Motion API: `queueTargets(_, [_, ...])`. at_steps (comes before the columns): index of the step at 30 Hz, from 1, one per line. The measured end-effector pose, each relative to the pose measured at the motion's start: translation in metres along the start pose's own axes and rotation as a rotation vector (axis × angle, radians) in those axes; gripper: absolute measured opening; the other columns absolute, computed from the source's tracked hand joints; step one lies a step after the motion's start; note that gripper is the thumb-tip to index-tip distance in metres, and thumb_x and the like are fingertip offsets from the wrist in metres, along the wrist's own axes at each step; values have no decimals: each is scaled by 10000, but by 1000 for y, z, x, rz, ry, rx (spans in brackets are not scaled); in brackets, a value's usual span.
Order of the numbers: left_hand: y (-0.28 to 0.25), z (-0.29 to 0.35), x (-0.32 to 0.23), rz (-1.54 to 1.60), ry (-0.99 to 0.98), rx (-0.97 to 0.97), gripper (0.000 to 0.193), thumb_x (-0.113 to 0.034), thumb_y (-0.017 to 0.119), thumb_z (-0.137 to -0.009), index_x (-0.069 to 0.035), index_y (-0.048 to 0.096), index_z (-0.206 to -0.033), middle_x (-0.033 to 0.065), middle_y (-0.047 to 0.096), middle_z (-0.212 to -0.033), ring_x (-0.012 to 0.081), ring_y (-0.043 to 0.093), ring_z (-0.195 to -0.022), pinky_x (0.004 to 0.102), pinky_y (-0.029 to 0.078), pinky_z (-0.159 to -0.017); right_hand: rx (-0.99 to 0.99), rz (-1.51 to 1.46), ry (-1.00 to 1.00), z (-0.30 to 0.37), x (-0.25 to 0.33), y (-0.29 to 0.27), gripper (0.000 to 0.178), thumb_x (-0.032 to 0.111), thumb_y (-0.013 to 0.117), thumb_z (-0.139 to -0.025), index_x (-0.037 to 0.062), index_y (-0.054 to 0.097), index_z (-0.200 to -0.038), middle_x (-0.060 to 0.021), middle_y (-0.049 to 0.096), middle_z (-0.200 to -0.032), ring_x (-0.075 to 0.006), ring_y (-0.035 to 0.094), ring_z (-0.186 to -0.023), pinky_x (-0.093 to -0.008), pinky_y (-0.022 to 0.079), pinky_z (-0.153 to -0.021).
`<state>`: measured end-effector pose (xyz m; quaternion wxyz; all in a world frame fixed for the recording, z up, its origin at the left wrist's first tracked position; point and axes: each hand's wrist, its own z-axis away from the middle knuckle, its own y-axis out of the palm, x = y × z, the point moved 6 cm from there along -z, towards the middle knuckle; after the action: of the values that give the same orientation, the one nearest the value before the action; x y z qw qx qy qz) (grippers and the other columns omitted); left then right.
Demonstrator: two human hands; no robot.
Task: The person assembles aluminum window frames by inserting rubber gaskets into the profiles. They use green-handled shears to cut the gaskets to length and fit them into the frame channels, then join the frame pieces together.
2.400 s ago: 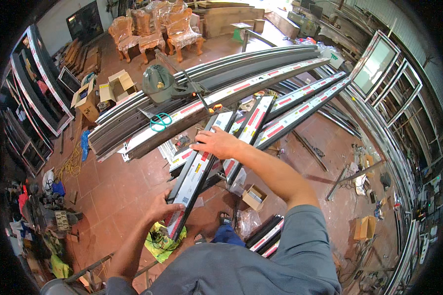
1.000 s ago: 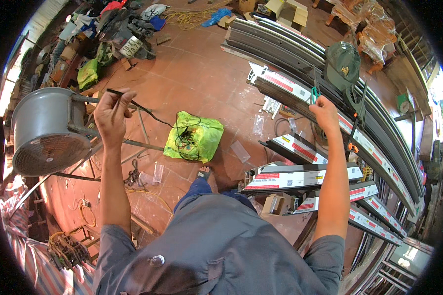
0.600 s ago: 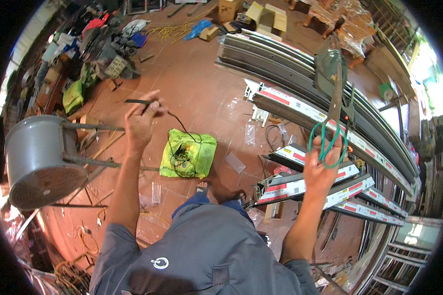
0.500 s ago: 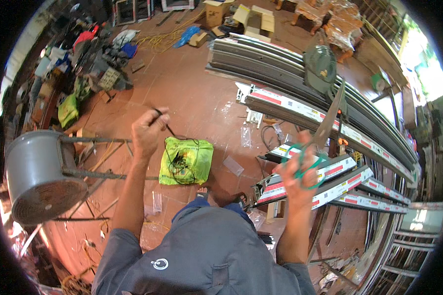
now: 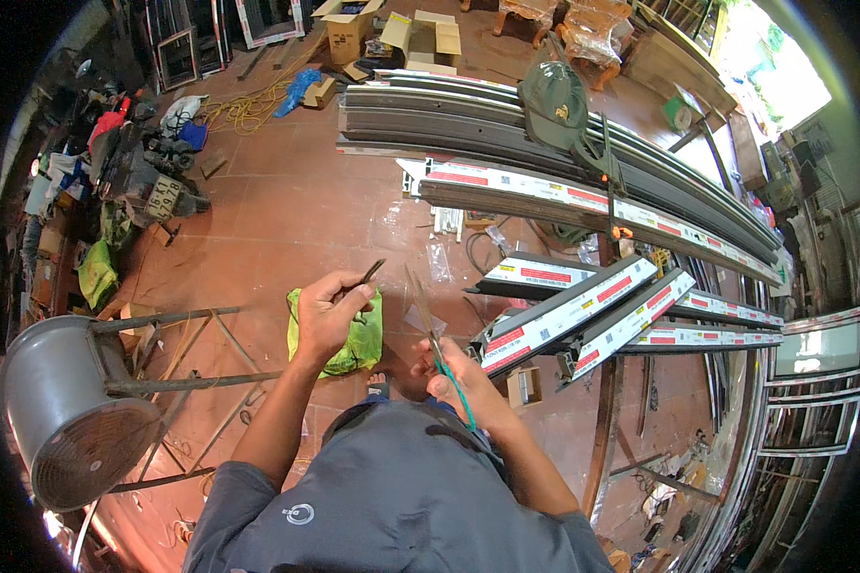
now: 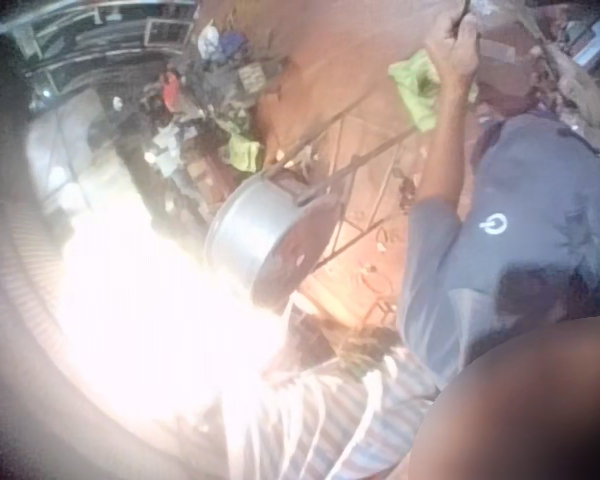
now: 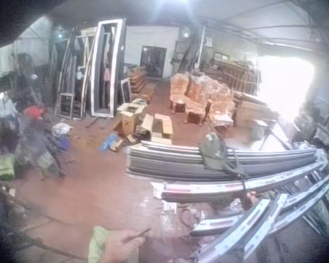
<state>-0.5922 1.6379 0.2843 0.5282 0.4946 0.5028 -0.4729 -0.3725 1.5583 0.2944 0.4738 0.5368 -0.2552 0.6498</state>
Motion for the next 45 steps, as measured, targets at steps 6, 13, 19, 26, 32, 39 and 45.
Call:
queueTargets(6, [8,6,-10,-184,41,83,180,-78,750,-953,8,754,-1112,101,763,-889,133,700,-793,307,569,-740,119,12,79,9,-3,1,1157,889,658,-789,-13,440,-1480,-131,620,-1184,-151,613,-975,-243,495,-729])
queueTargets(13, [11,14,-44,-474,336,88,154,-137,719,-979,-20,740,-1078,160,731,-963,332,695,-845,381,553,-773,139,36,72,10,-6,1,1126,870,656,-811,-8,437,-1482,-134,641,-1151,-134,609,-906,-249,502,-735])
queueTargets(19, [11,18,-43,-420,266,111,189,-126,740,-955,-20,766,-1110,144,736,-928,286,684,-796,366,539,-738,152,15,63,15,-2,-1,1063,832,657,-848,-1,449,-1475,-128,639,-1138,-121,591,-887,-245,486,-735])
queueTargets(26, [13,19,-44,-258,84,178,228,-133,791,-908,4,787,-1090,128,780,-939,181,709,-822,327,554,-768,91,107,68,20,-1,-6,1104,879,648,-806,-18,506,-1434,-74,628,-1045,-118,587,-870,-253,474,-694])
queueTargets(32, [13,14,-43,-219,-6,291,224,-146,777,-928,35,788,-1060,106,790,-925,124,684,-841,307,551,-783,84,140,93,23,3,-10,1032,838,646,-854,-15,530,-1423,-35,605,-958,-89,551,-741,-237,454,-618])
queueTargets(39, [11,12,-39,-173,-173,337,240,-165,758,-929,57,783,-1016,45,742,-811,80,613,-779,300,525,-722,145,94,137,24,6,-7,1002,823,616,-892,-22,575,-1429,-31,577,-883,-76,529,-634,-225,427,-532])
queueTargets(45, [9,10,-47,-281,-110,348,217,-153,752,-907,28,790,-1022,99,747,-806,107,636,-750,309,528,-713,135,117,170,23,10,-8,1013,820,684,-841,0,582,-1427,-13,578,-888,-80,536,-686,-233,444,-566])
